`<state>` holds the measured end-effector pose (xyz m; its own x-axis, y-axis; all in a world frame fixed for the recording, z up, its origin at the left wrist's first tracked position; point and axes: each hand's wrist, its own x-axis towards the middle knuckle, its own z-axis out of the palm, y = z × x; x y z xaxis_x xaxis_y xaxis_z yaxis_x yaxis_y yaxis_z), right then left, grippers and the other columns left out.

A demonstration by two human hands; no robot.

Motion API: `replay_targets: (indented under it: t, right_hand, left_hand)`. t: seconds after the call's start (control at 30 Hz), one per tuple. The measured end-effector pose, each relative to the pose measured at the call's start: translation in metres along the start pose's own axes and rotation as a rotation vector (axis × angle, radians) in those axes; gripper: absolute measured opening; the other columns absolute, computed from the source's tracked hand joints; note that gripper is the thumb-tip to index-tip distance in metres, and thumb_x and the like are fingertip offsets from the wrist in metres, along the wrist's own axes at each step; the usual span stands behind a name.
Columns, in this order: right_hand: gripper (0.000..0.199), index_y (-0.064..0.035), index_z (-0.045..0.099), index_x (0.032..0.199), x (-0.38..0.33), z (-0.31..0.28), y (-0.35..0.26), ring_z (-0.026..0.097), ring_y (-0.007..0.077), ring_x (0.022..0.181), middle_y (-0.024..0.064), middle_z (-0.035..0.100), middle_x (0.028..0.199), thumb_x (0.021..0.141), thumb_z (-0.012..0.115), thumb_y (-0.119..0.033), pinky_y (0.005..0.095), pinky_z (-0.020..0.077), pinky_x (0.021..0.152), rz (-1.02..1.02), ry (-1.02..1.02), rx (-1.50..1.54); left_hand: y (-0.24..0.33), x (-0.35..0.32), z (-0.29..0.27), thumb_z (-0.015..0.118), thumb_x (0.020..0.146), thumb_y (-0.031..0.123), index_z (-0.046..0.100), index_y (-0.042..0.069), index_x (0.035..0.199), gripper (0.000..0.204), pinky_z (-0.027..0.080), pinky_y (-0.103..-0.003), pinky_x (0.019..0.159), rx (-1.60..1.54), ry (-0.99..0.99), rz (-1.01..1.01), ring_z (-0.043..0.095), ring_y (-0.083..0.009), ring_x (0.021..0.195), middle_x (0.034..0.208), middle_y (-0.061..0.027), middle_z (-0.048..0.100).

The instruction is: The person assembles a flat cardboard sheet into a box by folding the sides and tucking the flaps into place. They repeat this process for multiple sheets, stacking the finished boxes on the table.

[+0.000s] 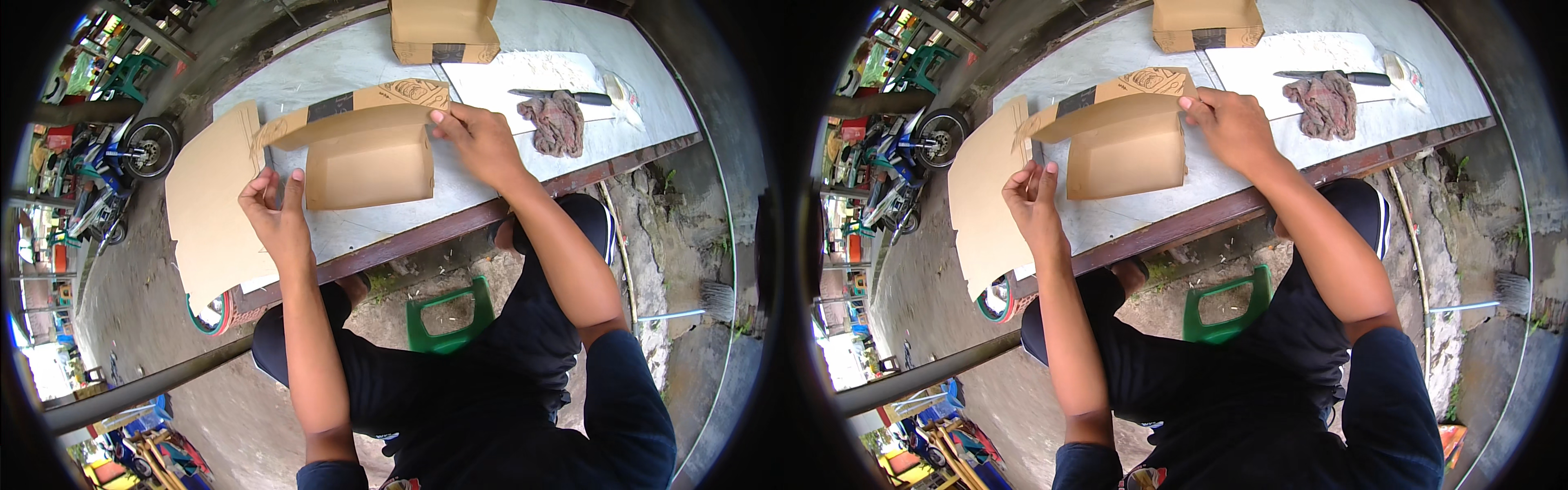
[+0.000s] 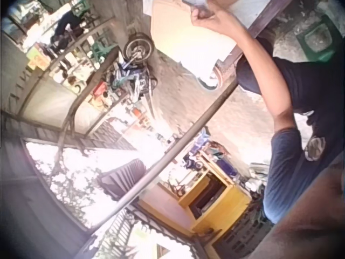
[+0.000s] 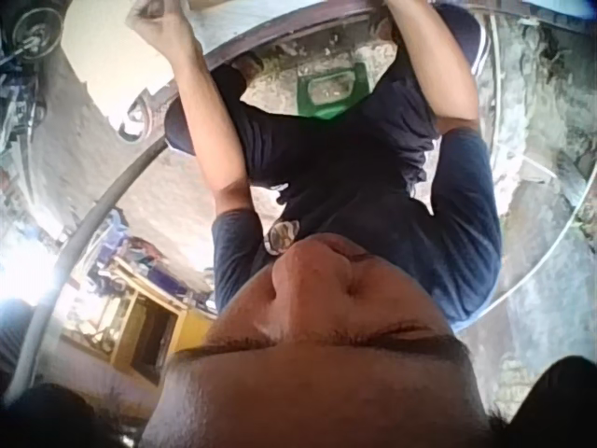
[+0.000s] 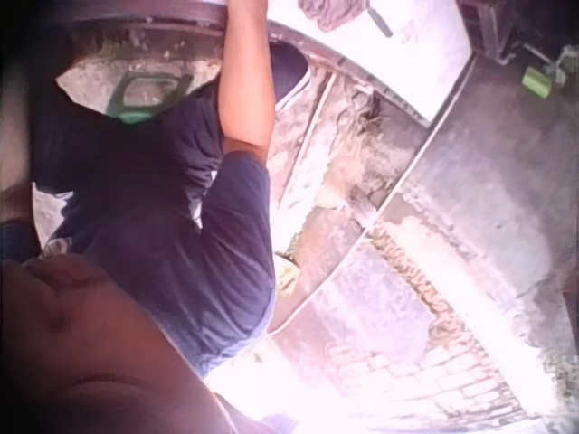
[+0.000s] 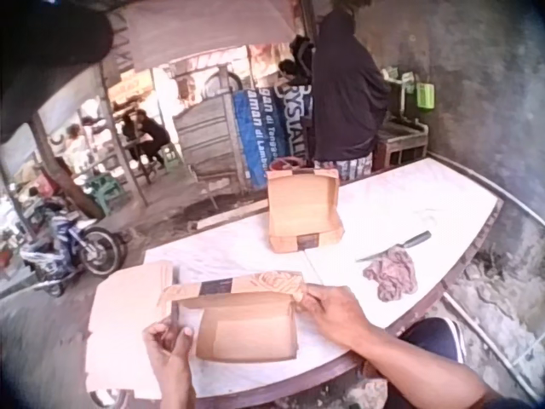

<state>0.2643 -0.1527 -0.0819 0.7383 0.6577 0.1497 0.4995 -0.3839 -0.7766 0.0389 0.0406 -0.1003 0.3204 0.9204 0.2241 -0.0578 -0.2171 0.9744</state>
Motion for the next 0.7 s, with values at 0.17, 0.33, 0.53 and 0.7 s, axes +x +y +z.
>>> replay_targets:
  t: [0.17,0.33,0.53,0.7]
  right_hand:
    - [0.044,-0.0048,0.076,0.117,0.005,-0.011,0.013,0.075,0.0221,0.089,0.0114,0.078,0.095,0.107,0.06,-0.045,0.0349,0.0579,0.083,0.032,-0.116,0.238]
    - [0.047,-0.0009,0.074,0.12,0.009,-0.027,0.017,0.074,0.0166,0.095,0.0077,0.078,0.107,0.111,0.056,-0.043,0.0302,0.0579,0.083,-0.01,-0.23,0.416]
    - [0.046,-0.0012,0.075,0.122,0.011,-0.05,0.029,0.07,0.0107,0.094,0.0055,0.077,0.101,0.11,0.058,-0.042,0.0283,0.0563,0.084,0.065,-0.325,0.451]
    - [0.033,0.001,0.076,0.114,-0.005,-0.037,0.007,0.071,0.0109,0.076,0.0125,0.076,0.08,0.104,0.069,-0.029,0.03,0.055,0.074,-0.047,-0.115,0.207]
  left_hand:
    - [0.012,0.015,0.003,0.075,0.1,0.015,0.044,-0.004,0.153,0.064,0.045,-0.04,0.115,-0.004,-0.116,-0.028,0.054,-0.0274,0.138,0.149,-0.0264,0.054]
    - [0.02,0.012,0.0,0.054,0.111,0.035,0.046,-0.006,0.153,0.059,0.048,-0.036,0.11,-0.076,-0.118,-0.214,0.059,-0.0284,0.132,0.148,-0.0225,0.056]
    - [0.032,0.02,-0.024,0.046,0.114,0.043,0.051,-0.004,0.149,0.059,0.057,-0.035,0.095,-0.317,-0.425,-0.38,0.069,-0.0224,0.114,0.134,-0.0149,0.068]
    - [0.034,-0.002,-0.014,0.052,0.11,0.05,0.051,0.0,0.151,0.064,0.053,-0.04,0.104,-0.365,-0.274,-0.396,0.066,-0.0245,0.123,0.138,-0.0133,0.066]
